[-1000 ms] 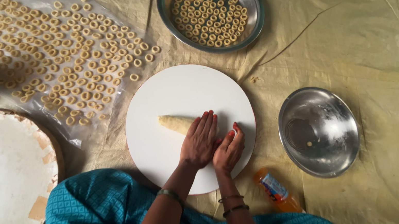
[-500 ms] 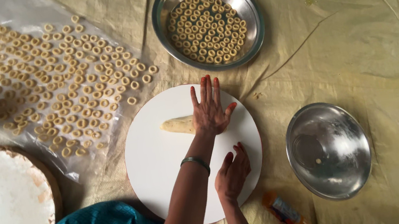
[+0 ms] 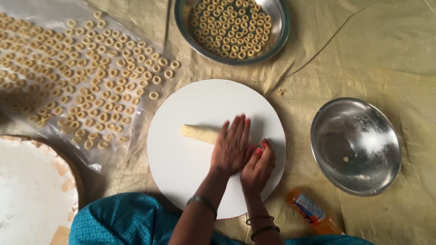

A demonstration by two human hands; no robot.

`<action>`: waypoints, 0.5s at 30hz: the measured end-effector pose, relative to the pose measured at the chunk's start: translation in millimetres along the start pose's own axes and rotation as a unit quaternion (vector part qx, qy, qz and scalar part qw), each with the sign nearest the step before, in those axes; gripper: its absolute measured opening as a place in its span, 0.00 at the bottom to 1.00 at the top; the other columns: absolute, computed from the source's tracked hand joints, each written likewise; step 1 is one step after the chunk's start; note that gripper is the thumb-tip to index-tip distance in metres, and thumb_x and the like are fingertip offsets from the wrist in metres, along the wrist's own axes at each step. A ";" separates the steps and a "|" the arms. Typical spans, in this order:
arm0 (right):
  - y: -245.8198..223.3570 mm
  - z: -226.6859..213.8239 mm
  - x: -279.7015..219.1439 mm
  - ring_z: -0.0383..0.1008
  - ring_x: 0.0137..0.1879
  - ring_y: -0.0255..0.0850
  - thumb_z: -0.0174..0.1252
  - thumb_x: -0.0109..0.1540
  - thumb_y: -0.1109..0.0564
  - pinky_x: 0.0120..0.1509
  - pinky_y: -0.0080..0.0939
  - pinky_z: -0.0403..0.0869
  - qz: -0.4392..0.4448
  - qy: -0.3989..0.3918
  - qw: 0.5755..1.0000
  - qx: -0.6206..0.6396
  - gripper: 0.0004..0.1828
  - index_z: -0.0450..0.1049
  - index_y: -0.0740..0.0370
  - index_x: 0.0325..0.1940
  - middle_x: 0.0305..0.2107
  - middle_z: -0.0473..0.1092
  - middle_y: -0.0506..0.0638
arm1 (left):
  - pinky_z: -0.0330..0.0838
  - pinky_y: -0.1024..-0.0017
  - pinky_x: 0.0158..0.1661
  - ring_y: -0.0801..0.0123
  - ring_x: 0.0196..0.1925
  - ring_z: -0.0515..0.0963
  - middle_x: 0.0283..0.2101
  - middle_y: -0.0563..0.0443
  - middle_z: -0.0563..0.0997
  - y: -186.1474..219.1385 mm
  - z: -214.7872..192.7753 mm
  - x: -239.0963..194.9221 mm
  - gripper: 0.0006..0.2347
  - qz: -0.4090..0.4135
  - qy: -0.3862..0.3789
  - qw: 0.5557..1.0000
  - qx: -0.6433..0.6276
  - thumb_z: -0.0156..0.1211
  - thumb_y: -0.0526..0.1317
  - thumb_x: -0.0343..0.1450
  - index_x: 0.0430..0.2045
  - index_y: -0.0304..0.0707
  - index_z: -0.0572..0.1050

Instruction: The person rolls a piece of dough into a cylindrical shape on a white board. They repeatedly roll and adjust the dough to maintain a uniform shape.

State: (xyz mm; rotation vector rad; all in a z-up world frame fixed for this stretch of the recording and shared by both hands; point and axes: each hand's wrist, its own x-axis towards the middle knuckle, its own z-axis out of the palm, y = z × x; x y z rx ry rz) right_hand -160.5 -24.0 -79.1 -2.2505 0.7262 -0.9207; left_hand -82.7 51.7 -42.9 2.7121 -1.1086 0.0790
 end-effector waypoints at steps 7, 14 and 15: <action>20.4 11.4 -3.2 0.70 0.63 0.57 0.44 0.72 0.53 0.68 0.55 0.66 0.052 -0.009 0.999 0.002 0.19 0.68 0.64 0.63 0.57 0.71 0.60 | 0.38 0.55 0.74 0.58 0.79 0.49 0.77 0.41 0.51 25.3 -10.8 -73.5 0.30 0.016 -0.041 0.999 0.025 0.42 0.44 0.74 0.72 0.34 0.48; 14.5 9.1 -3.6 0.69 0.63 0.59 0.45 0.72 0.53 0.67 0.56 0.66 0.062 -0.003 0.998 0.007 0.19 0.68 0.65 0.63 0.57 0.70 0.62 | 0.37 0.47 0.71 0.58 0.76 0.50 0.76 0.43 0.55 6.8 -13.1 -51.2 0.31 -0.028 0.048 0.998 -0.031 0.42 0.52 0.74 0.72 0.36 0.49; 13.1 8.2 -4.8 0.69 0.63 0.60 0.45 0.72 0.54 0.66 0.56 0.66 0.067 -0.001 0.998 0.012 0.19 0.68 0.66 0.63 0.57 0.70 0.62 | 0.37 0.47 0.72 0.58 0.77 0.49 0.76 0.43 0.54 5.9 -11.2 -43.8 0.32 -0.048 0.012 0.998 -0.032 0.41 0.54 0.75 0.73 0.36 0.48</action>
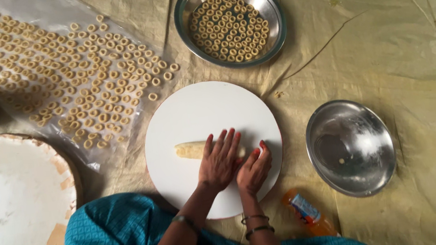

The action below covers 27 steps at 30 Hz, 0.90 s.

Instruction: The person rolls a piece of dough into a cylindrical shape on a white board. They repeatedly roll and adjust the dough to maintain a uniform shape.

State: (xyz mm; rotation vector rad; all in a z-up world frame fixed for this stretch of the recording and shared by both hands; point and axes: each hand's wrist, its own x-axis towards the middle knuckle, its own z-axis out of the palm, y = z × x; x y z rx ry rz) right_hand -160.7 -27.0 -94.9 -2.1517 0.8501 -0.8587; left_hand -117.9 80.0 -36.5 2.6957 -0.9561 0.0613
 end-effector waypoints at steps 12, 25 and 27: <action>-20.3 -11.5 3.4 0.68 0.65 0.58 0.44 0.71 0.56 0.69 0.55 0.63 -0.013 -0.034 0.998 -0.052 0.20 0.68 0.67 0.63 0.58 0.70 0.61 | 0.25 0.40 0.71 0.60 0.80 0.31 0.79 0.44 0.37 -31.6 -20.1 144.5 0.37 -0.083 -0.063 0.991 0.089 0.34 0.64 0.73 0.75 0.43 0.42; -19.1 -10.5 3.1 0.69 0.63 0.59 0.44 0.72 0.53 0.69 0.57 0.65 -0.067 -0.013 0.997 -0.039 0.19 0.68 0.66 0.63 0.56 0.70 0.61 | 0.35 0.46 0.73 0.55 0.80 0.45 0.77 0.39 0.47 -13.3 11.0 73.4 0.35 -0.011 0.009 1.000 0.022 0.39 0.59 0.76 0.73 0.33 0.48; -13.1 -6.2 4.3 0.69 0.63 0.59 0.43 0.73 0.52 0.69 0.57 0.65 -0.063 -0.005 0.997 -0.054 0.20 0.68 0.65 0.63 0.55 0.71 0.61 | 0.38 0.48 0.73 0.55 0.80 0.48 0.77 0.39 0.49 -6.2 14.0 34.7 0.32 0.025 0.020 0.999 0.019 0.40 0.54 0.77 0.73 0.33 0.49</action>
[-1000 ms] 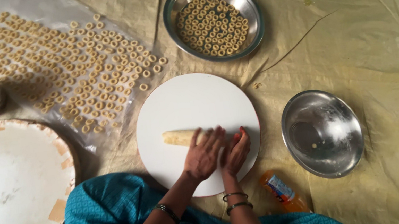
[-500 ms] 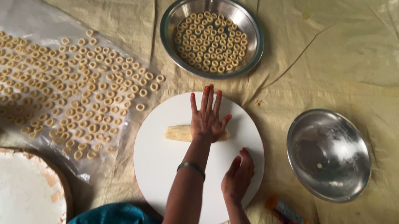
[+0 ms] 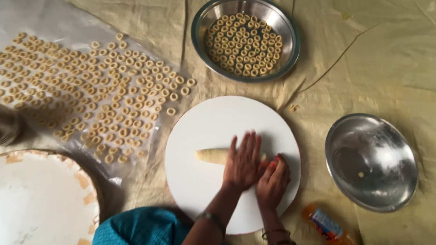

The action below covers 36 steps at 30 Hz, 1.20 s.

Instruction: The person rolls a piece of dough into a cylindrical shape on a white board. They repeatedly roll and adjust the dough to maintain a uniform shape.

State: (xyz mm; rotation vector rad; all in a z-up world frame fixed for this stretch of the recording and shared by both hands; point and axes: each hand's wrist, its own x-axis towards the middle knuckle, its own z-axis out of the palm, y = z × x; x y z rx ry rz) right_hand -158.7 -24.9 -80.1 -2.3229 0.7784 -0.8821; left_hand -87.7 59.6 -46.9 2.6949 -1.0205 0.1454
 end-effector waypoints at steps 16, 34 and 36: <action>-3.6 -4.5 0.0 0.68 0.65 0.57 0.42 0.73 0.54 0.70 0.56 0.65 0.018 -0.016 1.000 0.018 0.20 0.67 0.66 0.63 0.58 0.69 0.60 | 0.33 0.51 0.75 0.58 0.80 0.48 0.77 0.42 0.52 -1.1 -0.6 32.4 0.33 -0.055 -0.074 0.996 0.018 0.35 0.59 0.77 0.73 0.34 0.48; -10.0 -9.8 1.4 0.68 0.65 0.59 0.43 0.72 0.52 0.70 0.56 0.64 0.030 -0.030 0.999 0.017 0.21 0.67 0.67 0.65 0.57 0.69 0.62 | 0.34 0.57 0.75 0.62 0.80 0.43 0.78 0.44 0.46 -17.4 -7.6 53.0 0.32 0.008 -0.028 1.000 0.002 0.41 0.58 0.76 0.73 0.42 0.52; -3.0 -4.0 0.1 0.68 0.64 0.59 0.43 0.73 0.51 0.69 0.56 0.65 0.011 -0.009 1.000 0.015 0.21 0.67 0.66 0.65 0.57 0.69 0.62 | 0.35 0.57 0.76 0.62 0.80 0.45 0.78 0.43 0.49 -11.7 -4.2 25.6 0.31 0.035 -0.026 0.999 -0.023 0.41 0.56 0.77 0.73 0.38 0.52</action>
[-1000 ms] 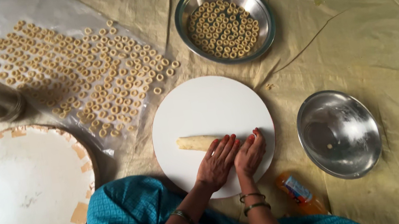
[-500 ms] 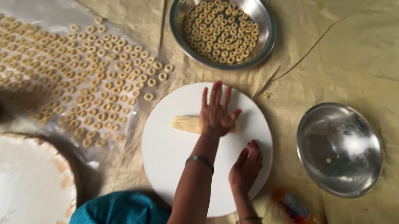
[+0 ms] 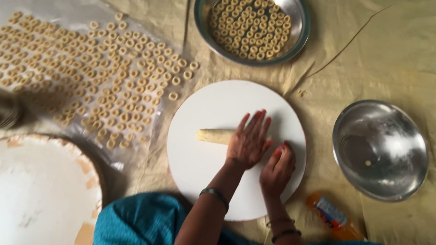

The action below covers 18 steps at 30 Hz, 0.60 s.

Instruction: The person rolls a piece of dough into a cylindrical shape on a white board. They repeatedly roll and adjust the dough to maintain a uniform shape.

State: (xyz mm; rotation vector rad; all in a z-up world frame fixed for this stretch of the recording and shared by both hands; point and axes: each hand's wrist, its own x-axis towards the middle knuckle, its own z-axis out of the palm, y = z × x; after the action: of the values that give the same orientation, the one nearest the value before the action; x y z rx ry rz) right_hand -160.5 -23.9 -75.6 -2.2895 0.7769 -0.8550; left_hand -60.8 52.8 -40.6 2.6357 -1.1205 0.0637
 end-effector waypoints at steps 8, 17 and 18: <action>22.3 12.6 -0.9 0.69 0.63 0.58 0.43 0.73 0.50 0.68 0.56 0.65 0.021 0.009 0.999 0.027 0.21 0.69 0.65 0.63 0.57 0.70 0.61 | 0.37 0.60 0.75 0.61 0.80 0.48 0.78 0.43 0.52 38.1 2.4 -91.5 0.30 0.035 -0.001 0.998 0.056 0.43 0.45 0.75 0.74 0.34 0.51; 4.4 -0.2 -2.0 0.69 0.63 0.59 0.44 0.73 0.53 0.68 0.56 0.66 0.024 -0.018 1.000 0.006 0.19 0.69 0.67 0.63 0.56 0.70 0.62 | 0.33 0.54 0.76 0.56 0.79 0.48 0.77 0.36 0.52 22.2 -2.9 -0.4 0.35 -0.077 -0.131 0.988 -0.017 0.35 0.60 0.79 0.74 0.27 0.47; 0.2 -0.4 -2.3 0.69 0.63 0.59 0.44 0.73 0.54 0.69 0.56 0.66 0.028 -0.024 0.999 -0.003 0.19 0.69 0.67 0.62 0.55 0.70 0.62 | 0.31 0.52 0.75 0.57 0.80 0.46 0.78 0.37 0.50 17.3 -6.6 17.7 0.35 -0.088 -0.120 0.989 0.018 0.34 0.61 0.78 0.74 0.30 0.46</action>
State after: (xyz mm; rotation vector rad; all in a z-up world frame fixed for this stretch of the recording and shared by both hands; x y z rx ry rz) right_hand -162.3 -22.6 -76.3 -2.2751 0.8187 -0.7697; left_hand -60.3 30.7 -27.5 2.8198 -0.9583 -0.2786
